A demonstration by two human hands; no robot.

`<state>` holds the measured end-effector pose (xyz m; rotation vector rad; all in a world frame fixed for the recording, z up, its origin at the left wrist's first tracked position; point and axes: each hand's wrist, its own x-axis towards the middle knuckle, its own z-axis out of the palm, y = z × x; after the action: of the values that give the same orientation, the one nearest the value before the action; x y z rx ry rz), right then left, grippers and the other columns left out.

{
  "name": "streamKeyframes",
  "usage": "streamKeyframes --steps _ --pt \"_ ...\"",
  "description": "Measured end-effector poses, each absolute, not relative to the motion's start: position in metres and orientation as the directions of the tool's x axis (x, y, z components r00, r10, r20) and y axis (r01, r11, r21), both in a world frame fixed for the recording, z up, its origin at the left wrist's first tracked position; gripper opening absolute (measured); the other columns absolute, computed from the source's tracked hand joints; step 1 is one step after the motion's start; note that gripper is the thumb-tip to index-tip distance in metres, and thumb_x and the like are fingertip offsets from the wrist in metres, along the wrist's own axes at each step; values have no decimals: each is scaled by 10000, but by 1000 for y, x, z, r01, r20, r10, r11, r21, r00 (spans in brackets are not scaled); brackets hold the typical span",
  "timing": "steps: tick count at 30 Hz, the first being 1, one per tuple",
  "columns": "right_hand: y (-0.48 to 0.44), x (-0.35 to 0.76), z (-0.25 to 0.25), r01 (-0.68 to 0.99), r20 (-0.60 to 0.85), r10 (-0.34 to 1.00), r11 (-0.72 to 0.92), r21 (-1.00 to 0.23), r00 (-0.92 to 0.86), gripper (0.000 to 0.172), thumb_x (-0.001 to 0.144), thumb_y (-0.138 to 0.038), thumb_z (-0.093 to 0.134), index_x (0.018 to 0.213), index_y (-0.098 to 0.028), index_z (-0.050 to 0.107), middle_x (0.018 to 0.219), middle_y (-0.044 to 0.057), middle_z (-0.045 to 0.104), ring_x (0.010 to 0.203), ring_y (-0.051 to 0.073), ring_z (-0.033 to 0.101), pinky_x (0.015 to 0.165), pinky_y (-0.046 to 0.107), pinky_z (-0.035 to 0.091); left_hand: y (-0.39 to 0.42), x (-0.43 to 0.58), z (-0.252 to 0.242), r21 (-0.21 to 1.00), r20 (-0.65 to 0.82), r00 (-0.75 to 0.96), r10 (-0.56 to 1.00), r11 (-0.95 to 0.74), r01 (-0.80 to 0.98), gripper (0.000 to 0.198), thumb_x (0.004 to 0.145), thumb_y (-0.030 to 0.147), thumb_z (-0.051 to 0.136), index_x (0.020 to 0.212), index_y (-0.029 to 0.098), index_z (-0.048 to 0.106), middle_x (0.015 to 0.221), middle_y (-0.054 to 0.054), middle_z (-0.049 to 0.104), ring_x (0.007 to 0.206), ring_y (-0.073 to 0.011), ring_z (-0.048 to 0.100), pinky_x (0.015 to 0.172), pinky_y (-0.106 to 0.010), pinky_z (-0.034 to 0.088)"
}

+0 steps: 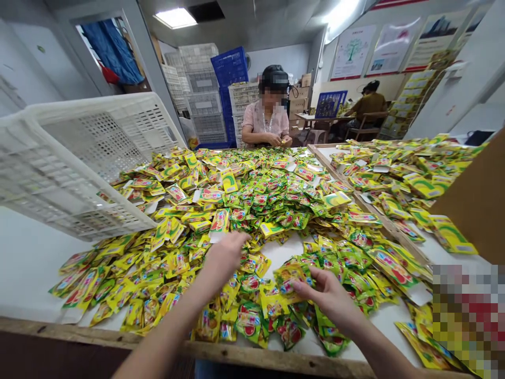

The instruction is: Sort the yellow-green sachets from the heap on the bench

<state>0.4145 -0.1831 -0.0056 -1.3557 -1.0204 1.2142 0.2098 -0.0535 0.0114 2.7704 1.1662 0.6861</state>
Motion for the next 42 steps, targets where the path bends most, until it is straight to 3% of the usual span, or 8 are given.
streamKeyframes --steps 4,10,15,18,21,27,34,42 --pt "-189 420 -4 -126 -185 969 -166 -978 163 368 570 -439 814 814 -180 721 849 70 740 789 235 687 765 364 549 19 176 25 -177 309 679 666 -662 729 621 699 -63 429 1210 269 543 1249 -104 554 1093 -271 524 883 -397 411" --pt "-189 407 -6 -225 -172 982 -149 -963 83 341 547 -354 840 824 -191 727 888 59 750 776 215 700 760 349 560 56 174 16 -238 194 833 518 -799 552 545 760 -6 425 1186 309 553 1323 -51 529 1228 -233 441 1026 -405 300" --pt "-189 418 1 -220 -147 952 -88 -972 270 380 479 -358 867 783 -190 712 807 56 749 717 210 694 702 334 568 24 186 23 -20 471 690 550 -775 632 447 720 276 566 1153 198 485 1246 -129 555 1205 -305 456 1038 -489 288" --pt "-188 420 12 -226 -98 909 -5 -974 406 380 477 -365 868 772 -200 695 759 53 744 678 203 688 652 314 568 -18 197 20 248 546 546 635 -745 619 418 744 385 511 1101 184 426 877 -60 626 817 -236 612 760 -376 481" --pt "-183 408 24 -206 29 878 144 -968 477 350 509 -365 854 773 -217 679 761 46 744 687 206 689 646 315 571 -63 212 7 365 529 506 681 -721 589 450 734 415 541 1098 207 376 778 -10 600 670 -202 615 600 -303 482" --pt "-174 391 39 165 367 803 329 -930 470 187 628 -318 783 768 -230 695 771 39 718 725 199 664 674 319 556 -108 227 -10 356 675 394 624 -743 567 450 749 429 581 1093 231 369 864 -30 613 721 -197 646 623 -290 501" --pt "-174 413 46 332 128 988 91 -939 90 203 655 -335 761 799 -194 730 770 45 733 677 191 650 626 301 516 -115 234 -19 199 809 392 439 -831 520 417 770 364 597 1100 212 392 783 -38 617 666 -184 626 583 -271 494" --pt "-164 413 50 473 293 950 211 -856 105 170 780 -328 621 854 -212 721 801 48 700 713 180 635 631 293 493 -119 246 -27 366 748 344 568 -785 499 459 774 356 609 1139 204 377 916 -69 645 793 -196 663 666 -273 529"
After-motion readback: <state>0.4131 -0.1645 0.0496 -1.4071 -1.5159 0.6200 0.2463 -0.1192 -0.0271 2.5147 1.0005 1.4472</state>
